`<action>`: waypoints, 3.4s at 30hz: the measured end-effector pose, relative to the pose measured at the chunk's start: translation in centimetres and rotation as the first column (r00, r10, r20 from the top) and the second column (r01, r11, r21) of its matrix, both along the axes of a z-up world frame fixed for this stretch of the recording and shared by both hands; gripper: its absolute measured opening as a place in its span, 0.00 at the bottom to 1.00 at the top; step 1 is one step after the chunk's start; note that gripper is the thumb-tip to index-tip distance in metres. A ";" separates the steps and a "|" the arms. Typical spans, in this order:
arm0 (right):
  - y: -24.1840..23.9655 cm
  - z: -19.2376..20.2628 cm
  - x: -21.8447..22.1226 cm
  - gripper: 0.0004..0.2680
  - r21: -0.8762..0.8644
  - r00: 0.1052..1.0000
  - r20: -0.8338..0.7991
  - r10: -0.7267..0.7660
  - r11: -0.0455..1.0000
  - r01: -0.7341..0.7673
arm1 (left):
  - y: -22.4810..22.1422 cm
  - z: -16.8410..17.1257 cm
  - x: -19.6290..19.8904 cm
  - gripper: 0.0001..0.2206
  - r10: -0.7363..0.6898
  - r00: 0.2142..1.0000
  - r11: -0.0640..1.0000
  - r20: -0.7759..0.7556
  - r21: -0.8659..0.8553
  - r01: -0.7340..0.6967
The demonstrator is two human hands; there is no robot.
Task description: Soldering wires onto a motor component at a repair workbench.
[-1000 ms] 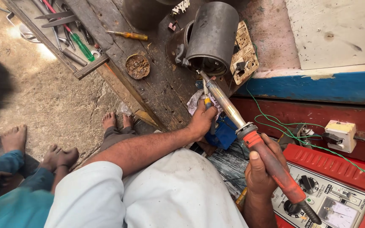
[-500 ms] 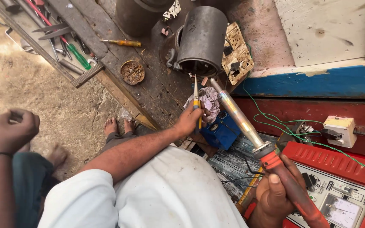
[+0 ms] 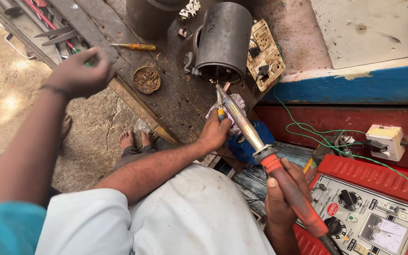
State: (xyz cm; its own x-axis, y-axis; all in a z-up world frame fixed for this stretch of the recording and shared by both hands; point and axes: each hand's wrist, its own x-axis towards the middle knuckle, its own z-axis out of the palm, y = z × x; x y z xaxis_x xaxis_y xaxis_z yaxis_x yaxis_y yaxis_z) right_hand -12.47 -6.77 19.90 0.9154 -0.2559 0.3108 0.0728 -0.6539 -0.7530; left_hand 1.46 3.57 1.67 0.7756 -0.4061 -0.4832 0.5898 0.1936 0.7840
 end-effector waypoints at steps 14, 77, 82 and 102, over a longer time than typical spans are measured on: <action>-0.4 1.7 3.4 0.15 -0.347 0.989 -0.036 0.145 0.926 -0.148 | -1.0 -1.1 0.1 0.28 -0.076 0.996 0.997 0.036 0.019 0.075; 2.7 9.3 10.2 0.14 -0.412 0.863 -0.243 0.443 0.759 -0.505 | -3.6 -0.6 0.0 0.17 0.105 0.974 0.897 -0.203 -0.404 -0.181; 2.4 9.0 10.3 0.14 -0.444 0.856 -0.239 0.459 0.732 -0.517 | -3.8 -0.3 -0.1 0.17 0.133 0.975 0.910 -0.178 -0.368 -0.191; 1.5 10.4 13.3 0.11 -0.390 0.832 -0.305 0.463 0.736 -0.553 | -4.5 -0.4 0.2 0.15 0.096 0.974 0.899 -0.206 -0.401 -0.173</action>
State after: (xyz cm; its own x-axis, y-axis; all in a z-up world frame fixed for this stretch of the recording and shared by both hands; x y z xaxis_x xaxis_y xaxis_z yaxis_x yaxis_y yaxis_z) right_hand 0.85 -5.23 30.31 0.9168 0.3890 0.0902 0.3891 -0.8192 -0.4213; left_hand 1.62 -0.90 1.24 0.7545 -0.4973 -0.4282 0.6562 0.5649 0.5002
